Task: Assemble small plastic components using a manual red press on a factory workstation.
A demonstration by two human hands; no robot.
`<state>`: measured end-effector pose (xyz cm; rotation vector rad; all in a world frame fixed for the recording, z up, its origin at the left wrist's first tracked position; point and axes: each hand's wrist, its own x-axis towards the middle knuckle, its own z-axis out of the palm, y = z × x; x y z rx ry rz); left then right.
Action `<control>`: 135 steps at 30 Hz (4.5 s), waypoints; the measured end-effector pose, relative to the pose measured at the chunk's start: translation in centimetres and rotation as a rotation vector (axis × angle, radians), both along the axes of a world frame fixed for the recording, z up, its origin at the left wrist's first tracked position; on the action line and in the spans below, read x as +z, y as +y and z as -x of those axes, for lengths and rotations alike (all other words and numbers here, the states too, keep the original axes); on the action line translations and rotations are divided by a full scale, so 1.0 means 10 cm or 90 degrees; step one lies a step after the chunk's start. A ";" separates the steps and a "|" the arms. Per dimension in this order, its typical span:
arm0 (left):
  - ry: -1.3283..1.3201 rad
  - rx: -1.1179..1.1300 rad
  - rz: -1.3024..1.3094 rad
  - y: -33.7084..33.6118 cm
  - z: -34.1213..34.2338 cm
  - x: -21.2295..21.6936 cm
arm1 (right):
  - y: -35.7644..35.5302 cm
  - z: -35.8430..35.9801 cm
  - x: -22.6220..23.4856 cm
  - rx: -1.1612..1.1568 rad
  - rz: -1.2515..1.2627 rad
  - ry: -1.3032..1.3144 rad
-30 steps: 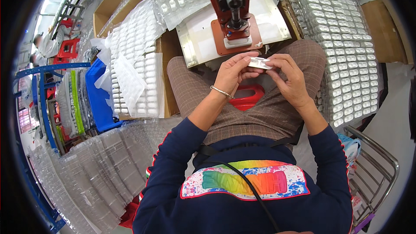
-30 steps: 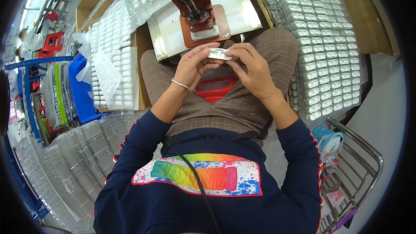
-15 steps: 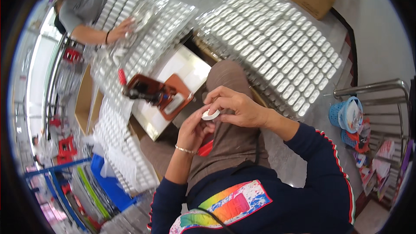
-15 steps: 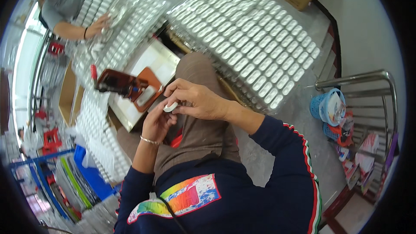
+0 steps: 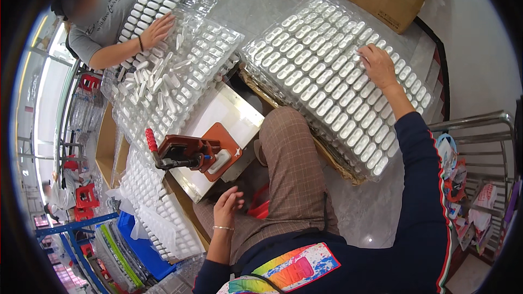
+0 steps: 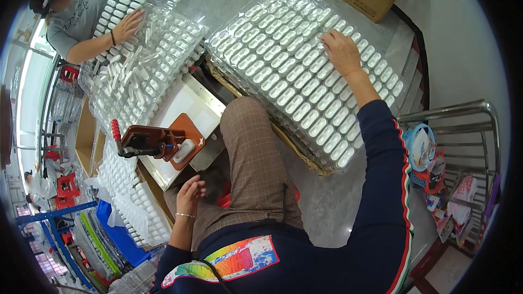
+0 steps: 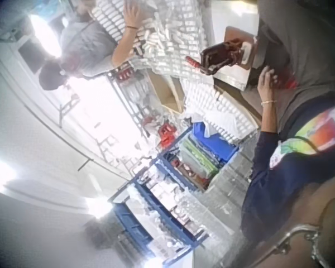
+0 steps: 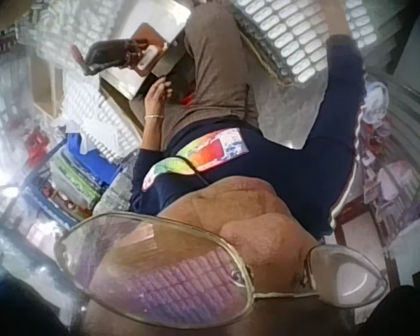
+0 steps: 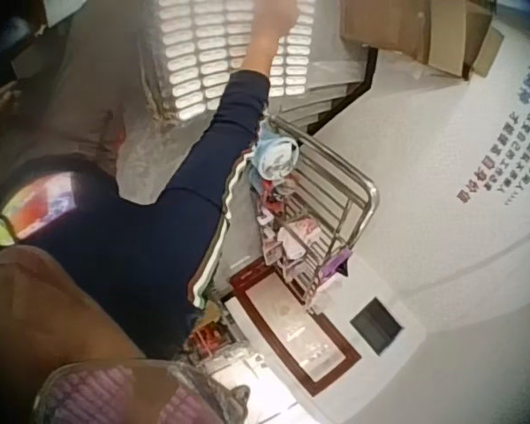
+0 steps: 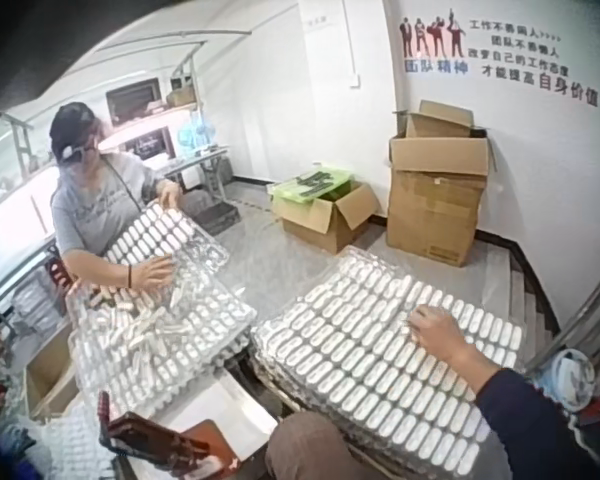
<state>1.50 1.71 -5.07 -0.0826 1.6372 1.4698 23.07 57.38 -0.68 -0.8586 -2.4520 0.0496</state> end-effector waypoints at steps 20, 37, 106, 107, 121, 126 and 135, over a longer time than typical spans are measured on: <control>0.085 0.239 0.021 -0.99 -0.24 -0.14 | 0.69 0.37 -0.50 0.069 0.012 -0.243; 0.029 0.591 -0.041 -2.61 -0.63 -1.08 | -2.05 0.51 0.10 0.293 0.502 -0.074; 0.445 0.050 0.867 -2.55 0.47 -1.36 | -5.08 -0.26 -2.37 0.659 0.886 -0.862; 0.455 0.061 0.853 -2.58 0.46 -1.33 | -5.10 -0.20 -2.38 0.649 0.873 -0.871; 0.615 0.070 0.862 -2.78 0.33 -1.41 | -4.91 0.35 -2.06 0.504 0.739 -0.808; 0.834 0.235 0.752 -3.01 0.34 -1.73 | -5.05 0.90 -2.58 0.588 0.709 -0.768; 0.734 0.159 0.773 -2.96 0.38 -1.54 | -5.15 1.87 -3.47 0.502 0.615 -0.913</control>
